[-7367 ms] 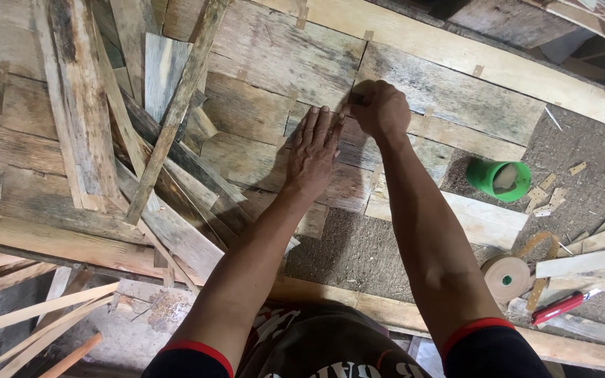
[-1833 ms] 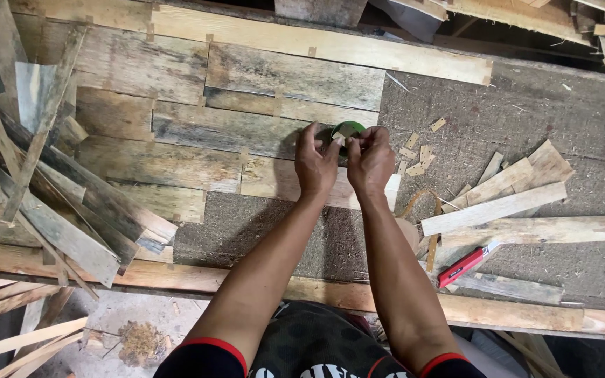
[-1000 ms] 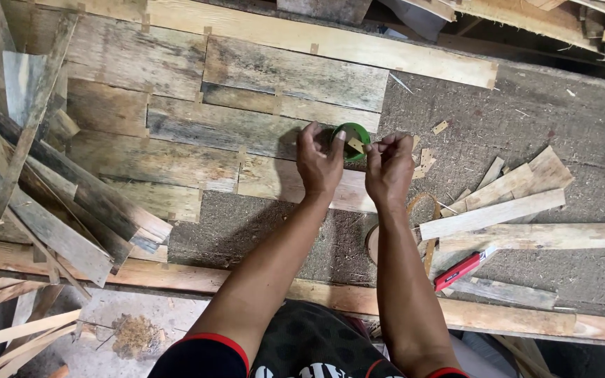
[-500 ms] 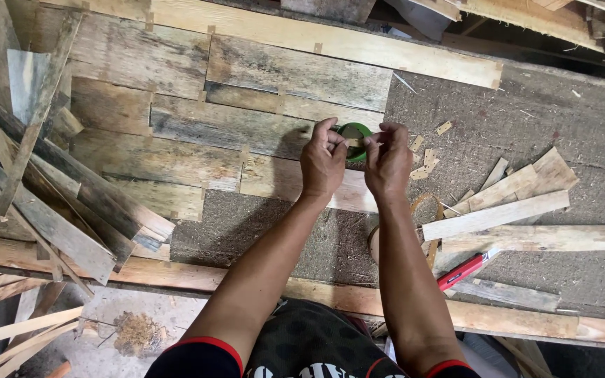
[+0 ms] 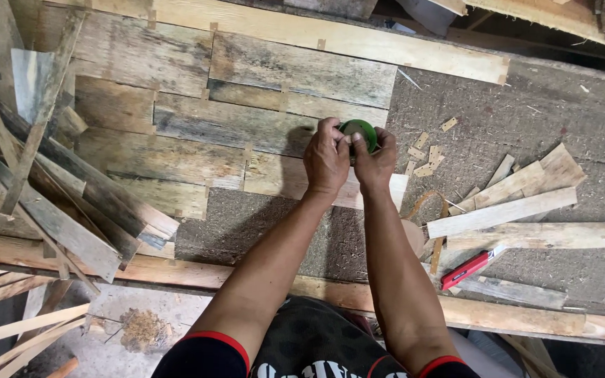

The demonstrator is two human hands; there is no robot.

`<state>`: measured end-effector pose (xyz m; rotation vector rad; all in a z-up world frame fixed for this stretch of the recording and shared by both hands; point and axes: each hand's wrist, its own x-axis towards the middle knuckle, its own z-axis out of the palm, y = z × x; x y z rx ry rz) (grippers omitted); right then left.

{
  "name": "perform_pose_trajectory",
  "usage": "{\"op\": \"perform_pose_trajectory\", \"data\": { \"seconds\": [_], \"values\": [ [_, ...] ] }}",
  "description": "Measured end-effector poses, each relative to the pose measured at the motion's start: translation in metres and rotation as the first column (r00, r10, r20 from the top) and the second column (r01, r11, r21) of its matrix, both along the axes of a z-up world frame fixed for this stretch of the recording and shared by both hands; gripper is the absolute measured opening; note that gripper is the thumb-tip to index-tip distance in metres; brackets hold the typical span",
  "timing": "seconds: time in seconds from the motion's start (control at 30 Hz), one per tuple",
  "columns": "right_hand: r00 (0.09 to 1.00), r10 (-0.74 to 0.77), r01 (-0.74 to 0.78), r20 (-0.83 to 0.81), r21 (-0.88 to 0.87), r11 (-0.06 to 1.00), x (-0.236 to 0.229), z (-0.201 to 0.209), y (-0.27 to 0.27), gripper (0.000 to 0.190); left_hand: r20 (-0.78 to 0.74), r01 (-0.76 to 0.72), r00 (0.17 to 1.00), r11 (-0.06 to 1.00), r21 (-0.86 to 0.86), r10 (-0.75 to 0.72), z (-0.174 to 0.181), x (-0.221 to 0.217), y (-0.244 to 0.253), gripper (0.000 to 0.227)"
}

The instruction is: The recorder is assembling and joining thin wood planks using a utility knife and tape on a workshop workbench.

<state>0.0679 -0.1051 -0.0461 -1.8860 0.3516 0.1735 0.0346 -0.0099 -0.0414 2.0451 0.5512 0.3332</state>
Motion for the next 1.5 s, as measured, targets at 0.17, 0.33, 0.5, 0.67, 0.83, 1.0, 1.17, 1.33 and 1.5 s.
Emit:
{"op": "perform_pose_trajectory", "data": {
  "seconds": [0.17,0.33,0.5,0.67,0.83,1.0,1.17,1.33,1.5],
  "values": [
    [0.989,-0.037,0.046,0.143,-0.059,0.997,-0.007,-0.001,-0.006,0.039,0.05,-0.024,0.998,0.98,-0.197,0.035,0.009,-0.008,0.004,0.042],
    [0.871,0.174,0.03,0.459,-0.404,0.914,-0.035,0.066,0.022,0.021,0.168,-0.025,0.978,0.867,-0.497,0.125,0.002,-0.032,0.024,0.044],
    [0.906,0.227,-0.204,0.356,-0.101,0.974,-0.059,0.071,0.066,0.02,0.19,-0.018,0.966,0.779,-0.626,0.175,0.008,-0.059,0.056,0.044],
    [0.964,0.179,-0.229,0.196,0.271,0.935,-0.076,0.016,0.1,0.01,0.139,-0.081,0.967,0.774,-0.628,0.214,0.014,-0.083,0.1,0.044],
    [0.972,0.214,-0.236,0.1,0.345,0.909,-0.086,0.02,0.137,0.01,0.145,-0.116,0.952,0.759,-0.641,0.268,0.002,-0.096,0.141,0.043],
    [0.967,0.255,-0.243,0.006,0.326,0.914,-0.087,0.007,0.167,0.014,0.13,-0.149,0.944,0.744,-0.651,0.303,-0.016,-0.102,0.175,0.041],
    [0.938,0.346,-0.331,0.013,0.323,0.887,-0.076,0.013,0.197,0.011,0.129,-0.166,0.934,0.725,-0.668,0.333,-0.012,-0.1,0.208,0.04],
    [0.896,0.443,-0.434,0.032,0.273,0.859,-0.062,-0.002,0.212,0.008,0.16,-0.163,0.931,0.766,-0.621,0.327,-0.03,-0.095,0.227,0.038],
    [0.894,0.433,-0.446,0.112,0.3,0.843,-0.053,-0.032,0.212,0.005,0.127,-0.133,0.964,0.838,-0.529,0.233,-0.018,-0.086,0.245,0.037]
  ]
}}
